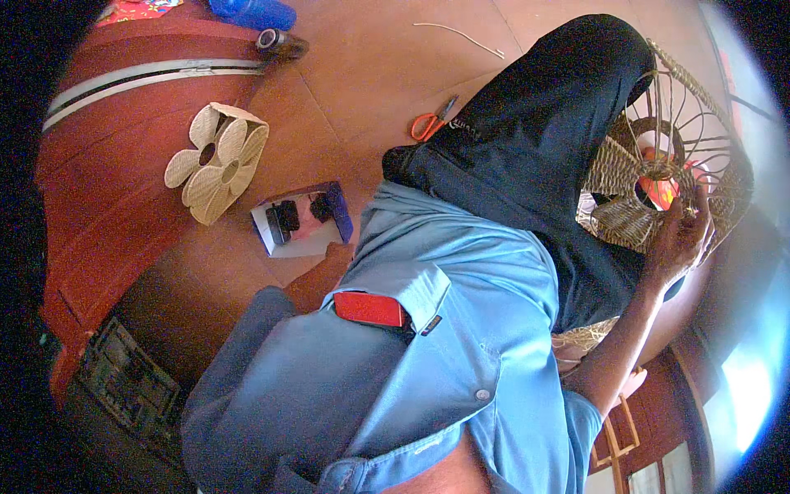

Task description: The person weaves strands of rattan onto a wicker frame by hand, threading the strips through the structure and pulling them tight.

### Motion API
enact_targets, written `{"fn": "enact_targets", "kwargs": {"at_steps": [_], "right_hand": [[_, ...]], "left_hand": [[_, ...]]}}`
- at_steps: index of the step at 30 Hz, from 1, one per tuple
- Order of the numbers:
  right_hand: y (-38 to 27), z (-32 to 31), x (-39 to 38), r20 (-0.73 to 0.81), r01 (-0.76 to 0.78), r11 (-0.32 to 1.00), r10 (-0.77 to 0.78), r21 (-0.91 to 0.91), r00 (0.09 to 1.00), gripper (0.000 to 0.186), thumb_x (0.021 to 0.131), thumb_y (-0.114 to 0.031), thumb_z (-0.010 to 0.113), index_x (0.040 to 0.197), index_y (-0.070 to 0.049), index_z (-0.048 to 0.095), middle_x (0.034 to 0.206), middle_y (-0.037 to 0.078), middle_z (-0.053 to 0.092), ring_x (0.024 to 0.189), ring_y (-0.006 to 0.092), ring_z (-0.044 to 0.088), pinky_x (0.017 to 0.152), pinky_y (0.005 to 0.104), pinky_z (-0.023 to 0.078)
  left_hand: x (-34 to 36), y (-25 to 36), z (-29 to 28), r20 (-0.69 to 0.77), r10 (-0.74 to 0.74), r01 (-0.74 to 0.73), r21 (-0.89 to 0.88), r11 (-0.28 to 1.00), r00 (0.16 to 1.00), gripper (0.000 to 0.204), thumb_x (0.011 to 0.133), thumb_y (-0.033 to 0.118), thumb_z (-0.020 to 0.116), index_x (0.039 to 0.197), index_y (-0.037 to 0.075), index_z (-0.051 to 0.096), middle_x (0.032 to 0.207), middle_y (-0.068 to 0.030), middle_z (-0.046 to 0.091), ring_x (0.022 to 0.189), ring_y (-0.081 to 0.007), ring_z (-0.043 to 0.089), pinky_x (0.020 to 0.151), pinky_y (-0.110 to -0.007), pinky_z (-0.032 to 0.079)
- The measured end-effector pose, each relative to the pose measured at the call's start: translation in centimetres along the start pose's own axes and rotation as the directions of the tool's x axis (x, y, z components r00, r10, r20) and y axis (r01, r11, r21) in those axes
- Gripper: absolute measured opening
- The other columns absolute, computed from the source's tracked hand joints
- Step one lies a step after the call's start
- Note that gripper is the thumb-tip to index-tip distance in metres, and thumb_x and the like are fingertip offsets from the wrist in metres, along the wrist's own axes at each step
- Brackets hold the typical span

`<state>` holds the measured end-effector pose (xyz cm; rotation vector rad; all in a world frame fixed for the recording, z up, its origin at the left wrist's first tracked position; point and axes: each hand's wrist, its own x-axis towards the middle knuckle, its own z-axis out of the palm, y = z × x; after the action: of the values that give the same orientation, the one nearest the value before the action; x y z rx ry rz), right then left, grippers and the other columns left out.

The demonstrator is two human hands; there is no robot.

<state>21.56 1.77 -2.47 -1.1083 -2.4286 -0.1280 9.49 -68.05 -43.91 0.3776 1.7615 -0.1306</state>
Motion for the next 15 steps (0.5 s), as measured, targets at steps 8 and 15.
{"fn": "enact_targets", "kwargs": {"at_steps": [8, 15], "right_hand": [[0.3, -0.1, 0.1, 0.030, -0.054, 0.998, 0.053, 0.028, 0.998, 0.046, 0.100, -0.027, 0.080, 0.145, -0.018, 0.072, 0.098, 0.005, 0.065, 0.080, 0.0159, 0.057, 0.077, 0.0359, 0.052], [0.1, -0.1, 0.0, 0.025, -0.066, 0.998, 0.065, 0.015, 0.998, 0.047, 0.101, -0.027, 0.080, 0.145, -0.018, 0.072, 0.099, 0.005, 0.065, 0.080, 0.0168, 0.057, 0.077, 0.0368, 0.052]], "left_hand": [[-3.2, 4.4, -5.3, -0.023, -0.038, 0.044, 0.450, 0.892, 0.999, 0.021, 0.098, 0.012, 0.069, 0.111, 0.005, 0.083, 0.113, -0.0186, 0.082, 0.105, -0.0319, 0.080, 0.077, -0.043, 0.062], [2.1, 1.6, 0.7, -0.162, -0.450, 0.364, -0.385, 0.848, 0.878, 0.026, 0.097, 0.008, 0.064, 0.116, 0.004, 0.082, 0.113, -0.0202, 0.081, 0.097, -0.0286, 0.081, 0.079, -0.042, 0.066]]}}
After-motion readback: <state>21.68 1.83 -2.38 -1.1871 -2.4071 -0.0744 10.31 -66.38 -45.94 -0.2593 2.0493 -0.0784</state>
